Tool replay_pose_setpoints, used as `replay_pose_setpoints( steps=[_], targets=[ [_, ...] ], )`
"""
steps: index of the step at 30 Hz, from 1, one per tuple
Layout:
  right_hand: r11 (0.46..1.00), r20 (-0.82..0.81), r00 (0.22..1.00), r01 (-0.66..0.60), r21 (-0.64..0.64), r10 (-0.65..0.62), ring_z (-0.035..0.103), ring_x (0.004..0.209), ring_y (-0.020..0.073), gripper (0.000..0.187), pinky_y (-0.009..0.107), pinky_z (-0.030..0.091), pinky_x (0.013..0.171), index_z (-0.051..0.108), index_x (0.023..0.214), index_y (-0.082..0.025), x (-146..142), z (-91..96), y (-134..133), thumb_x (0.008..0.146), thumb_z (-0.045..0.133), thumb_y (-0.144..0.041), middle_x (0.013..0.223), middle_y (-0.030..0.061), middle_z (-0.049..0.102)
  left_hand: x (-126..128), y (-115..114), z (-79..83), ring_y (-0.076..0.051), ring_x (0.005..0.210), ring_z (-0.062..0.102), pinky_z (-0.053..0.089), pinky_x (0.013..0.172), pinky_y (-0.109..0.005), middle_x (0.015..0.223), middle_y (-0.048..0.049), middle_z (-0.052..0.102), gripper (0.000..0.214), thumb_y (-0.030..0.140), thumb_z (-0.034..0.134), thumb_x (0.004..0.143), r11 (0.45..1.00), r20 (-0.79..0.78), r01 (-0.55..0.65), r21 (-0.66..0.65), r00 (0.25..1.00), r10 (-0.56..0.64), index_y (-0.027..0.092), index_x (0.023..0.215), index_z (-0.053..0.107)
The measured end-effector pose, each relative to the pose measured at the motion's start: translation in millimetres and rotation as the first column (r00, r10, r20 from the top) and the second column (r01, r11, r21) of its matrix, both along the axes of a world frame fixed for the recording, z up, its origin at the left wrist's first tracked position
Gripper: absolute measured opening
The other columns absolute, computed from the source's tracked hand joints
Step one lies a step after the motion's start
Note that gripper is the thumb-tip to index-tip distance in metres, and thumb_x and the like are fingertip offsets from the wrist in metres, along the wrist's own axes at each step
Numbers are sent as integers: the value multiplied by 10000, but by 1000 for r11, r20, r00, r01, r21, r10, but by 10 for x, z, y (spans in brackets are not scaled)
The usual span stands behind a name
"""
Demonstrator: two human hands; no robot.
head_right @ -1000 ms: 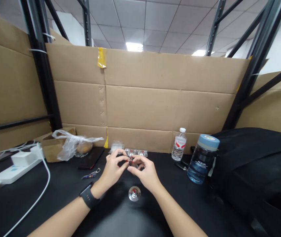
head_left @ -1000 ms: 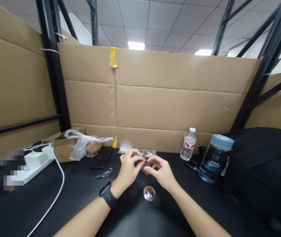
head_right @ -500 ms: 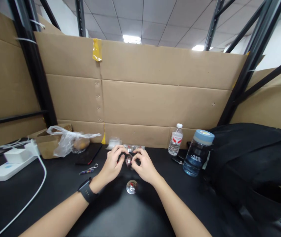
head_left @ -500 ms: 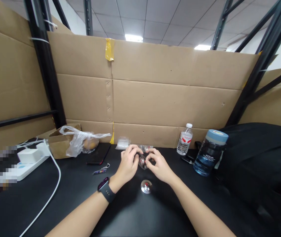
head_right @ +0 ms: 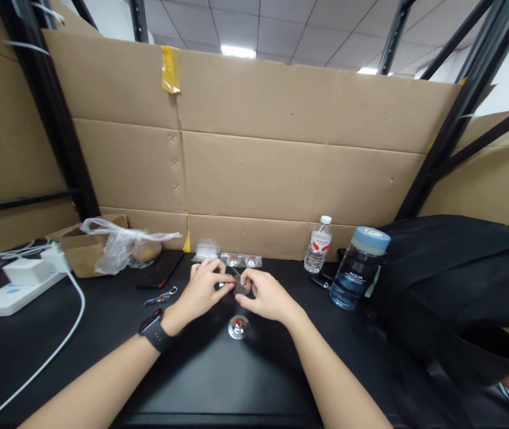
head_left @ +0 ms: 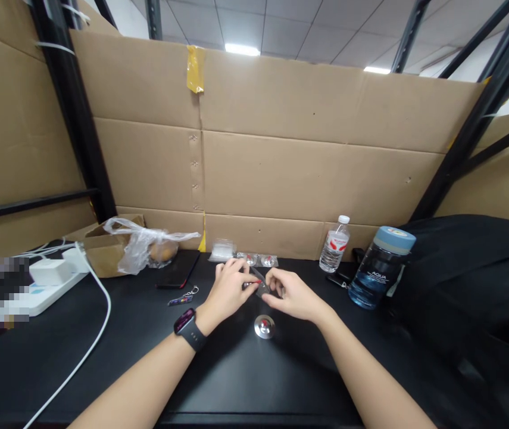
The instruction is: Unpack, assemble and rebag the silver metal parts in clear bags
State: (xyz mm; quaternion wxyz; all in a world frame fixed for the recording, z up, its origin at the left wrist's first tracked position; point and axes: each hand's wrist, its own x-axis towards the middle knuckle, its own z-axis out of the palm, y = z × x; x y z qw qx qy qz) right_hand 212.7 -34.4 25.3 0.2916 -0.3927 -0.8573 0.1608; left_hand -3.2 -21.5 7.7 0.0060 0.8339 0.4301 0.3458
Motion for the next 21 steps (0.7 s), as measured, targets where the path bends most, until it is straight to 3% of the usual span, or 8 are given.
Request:
replay_pose_setpoints(
  steps=[4,11,16,21],
  targets=[
    [954,207,954,-162,-252,217,555,629,103,409,203,394,593,657,1020,-219,65,-16,-3,685,848,-357,774,-45,638,-46,49,-6,-212,962,561,335,852,-378,953,-14,675,157,384,628,931,1000,2,14,-16,1000,-14,331,943,776],
    [921,243,924,-209,-328,296,617,609,99,88,199,420,633,719,882,-201,-5,-166,65,812,734,-252,689,-38,675,-64,131,-55,-178,844,664,453,795,-274,928,-24,748,154,249,587,936,984,161,154,-92,977,-138,228,936,739],
    [960,117,977,-148,-240,179,598,610,111,46,206,424,611,696,866,-183,13,-112,54,847,657,-196,701,-13,677,-72,139,-35,-151,747,691,496,741,-239,832,-9,751,181,260,556,936,962,325,198,-186,937,-130,211,859,713],
    [997,-131,991,14,-81,-25,555,622,115,104,216,402,586,667,878,-183,6,-44,80,896,625,-276,738,-3,654,-64,204,-80,-176,772,710,525,734,-254,831,-30,754,198,354,592,909,943,439,181,-280,898,-43,198,871,707]
  ],
)
